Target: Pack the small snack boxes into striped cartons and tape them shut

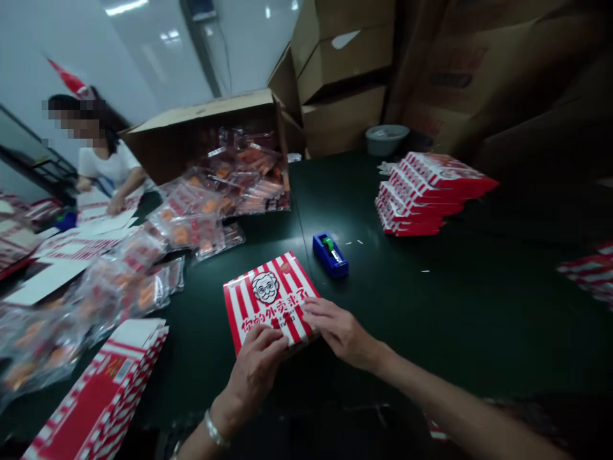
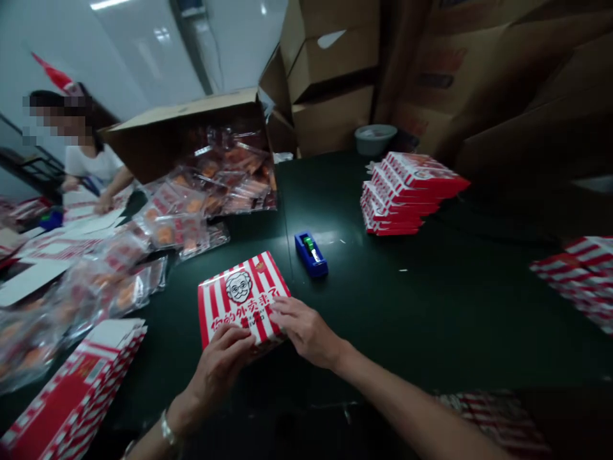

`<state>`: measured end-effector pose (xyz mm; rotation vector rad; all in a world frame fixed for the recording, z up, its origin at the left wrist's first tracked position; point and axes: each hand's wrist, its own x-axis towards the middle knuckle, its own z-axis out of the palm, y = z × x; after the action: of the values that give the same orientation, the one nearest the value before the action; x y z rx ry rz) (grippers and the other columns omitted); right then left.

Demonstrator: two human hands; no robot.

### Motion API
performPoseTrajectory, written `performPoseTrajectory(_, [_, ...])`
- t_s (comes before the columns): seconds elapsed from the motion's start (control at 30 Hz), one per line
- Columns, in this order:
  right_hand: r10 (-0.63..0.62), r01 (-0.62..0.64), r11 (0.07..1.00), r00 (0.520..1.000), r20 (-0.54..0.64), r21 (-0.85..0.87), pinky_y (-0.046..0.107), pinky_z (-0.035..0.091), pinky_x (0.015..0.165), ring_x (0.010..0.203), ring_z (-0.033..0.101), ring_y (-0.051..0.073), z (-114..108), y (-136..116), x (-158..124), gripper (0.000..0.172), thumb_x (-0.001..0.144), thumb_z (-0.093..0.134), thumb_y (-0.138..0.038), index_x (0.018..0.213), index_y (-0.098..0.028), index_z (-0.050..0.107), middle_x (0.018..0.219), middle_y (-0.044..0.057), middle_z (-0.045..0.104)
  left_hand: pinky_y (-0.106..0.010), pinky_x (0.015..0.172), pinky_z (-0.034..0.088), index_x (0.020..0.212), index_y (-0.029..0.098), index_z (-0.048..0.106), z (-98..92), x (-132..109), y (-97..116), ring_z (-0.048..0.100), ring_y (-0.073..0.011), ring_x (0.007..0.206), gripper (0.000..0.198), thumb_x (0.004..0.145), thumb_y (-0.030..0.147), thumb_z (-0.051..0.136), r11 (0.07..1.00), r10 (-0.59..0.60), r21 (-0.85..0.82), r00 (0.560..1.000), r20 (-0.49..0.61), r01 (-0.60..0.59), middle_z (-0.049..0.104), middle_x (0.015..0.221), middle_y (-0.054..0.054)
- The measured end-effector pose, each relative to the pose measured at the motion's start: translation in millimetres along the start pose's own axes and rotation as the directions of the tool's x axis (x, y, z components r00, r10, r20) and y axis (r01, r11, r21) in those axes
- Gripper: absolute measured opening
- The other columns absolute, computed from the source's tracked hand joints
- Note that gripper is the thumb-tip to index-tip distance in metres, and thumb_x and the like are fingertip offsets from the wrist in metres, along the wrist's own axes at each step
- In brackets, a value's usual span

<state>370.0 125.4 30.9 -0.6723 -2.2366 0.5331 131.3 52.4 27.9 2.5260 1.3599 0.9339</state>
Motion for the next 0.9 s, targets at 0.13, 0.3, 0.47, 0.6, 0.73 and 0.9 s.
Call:
performPoseTrajectory(0.13, [0.588, -0.592, 0.792, 0.674, -0.446, 0.151, 0.050, 0.049, 0.097, 0.120, 0.055, 0.028, -11, 51, -3, 0.038, 0.087, 0.056, -0.030, 0.123, -0.019, 0.054, 0.128, 0.016, 0.058, -0.036, 0.074, 0.058, 0.106, 0.019, 0.062, 9.3, -10, -7, 0.056, -0.0220, 0.094, 0.021, 0.092, 0.011, 0.048, 0.996, -0.040, -0.075, 0.999, 0.001, 0.040, 0.065, 0.099, -0.009])
performPoseTrajectory(0.3, [0.838, -0.805, 0.487, 0.321, -0.442, 0.338, 0.052, 0.048, 0.093, 0.113, 0.055, 0.035, 3, 127, 21, 0.070, 0.049, 0.081, -0.042, 0.109, -0.016, 0.056, 0.116, 0.017, 0.059, -0.037, 0.074, 0.059, 0.112, 0.019, 0.060, 11.3, -13, -13, 0.055, -0.0229, 0.098, 0.025, 0.092, 0.010, 0.048, 0.993, -0.025, -0.115, 1.000, 0.001, 0.025, 0.065, 0.100, -0.010])
performPoseTrajectory(0.47, [0.980, -0.871, 0.177, 0.114, -0.163, 0.458, 0.046, 0.056, 0.064, 0.073, 0.062, 0.023, -6, 136, 40, 0.037, 0.067, 0.071, -0.051, 0.074, -0.018, 0.056, 0.079, 0.007, 0.062, -0.038, 0.075, 0.059, 0.113, 0.016, 0.061, 7.2, -10, -14, 0.055, -0.0236, 0.097, 0.026, 0.090, 0.009, 0.051, 0.993, -0.004, -0.116, 0.999, 0.038, 0.009, 0.065, 0.101, -0.012])
performPoseTrajectory(0.6, [1.000, -0.865, -0.007, -0.020, -0.021, 0.503, 0.048, 0.056, 0.056, 0.062, 0.057, 0.019, -23, 141, 55, 0.027, 0.072, 0.072, -0.033, 0.062, -0.016, 0.054, 0.069, 0.006, 0.060, -0.037, 0.075, 0.058, 0.112, 0.016, 0.061, 6.8, -10, -11, 0.056, -0.0239, 0.097, 0.025, 0.090, 0.010, 0.051, 0.990, -0.037, -0.131, 0.998, 0.052, 0.043, 0.066, 0.101, -0.012])
performPoseTrajectory(0.73, [1.000, -0.789, 0.000, -0.016, -0.020, 0.615, 0.049, 0.057, 0.055, 0.057, 0.055, 0.017, -23, 134, 64, 0.028, 0.062, 0.074, -0.016, 0.057, -0.017, 0.046, 0.059, 0.000, 0.053, -0.040, 0.078, 0.057, 0.112, 0.018, 0.061, 8.9, -12, -6, 0.057, -0.0250, 0.098, 0.027, 0.090, 0.009, 0.049, 0.978, -0.109, -0.173, 0.993, 0.044, 0.115, 0.066, 0.101, -0.011])
performPoseTrajectory(0.9, [0.982, -0.653, 0.174, 0.064, -0.175, 0.738, 0.031, 0.058, 0.061, 0.065, 0.054, 0.012, -6, 108, 55, 0.026, 0.063, 0.072, -0.028, 0.061, -0.018, 0.048, 0.066, -0.003, 0.053, -0.042, 0.081, 0.056, 0.112, 0.019, 0.059, 12.4, -10, -6, 0.057, -0.0250, 0.100, 0.027, 0.090, 0.008, 0.048, 0.978, -0.129, -0.161, 0.991, 0.036, 0.133, 0.064, 0.102, -0.011])
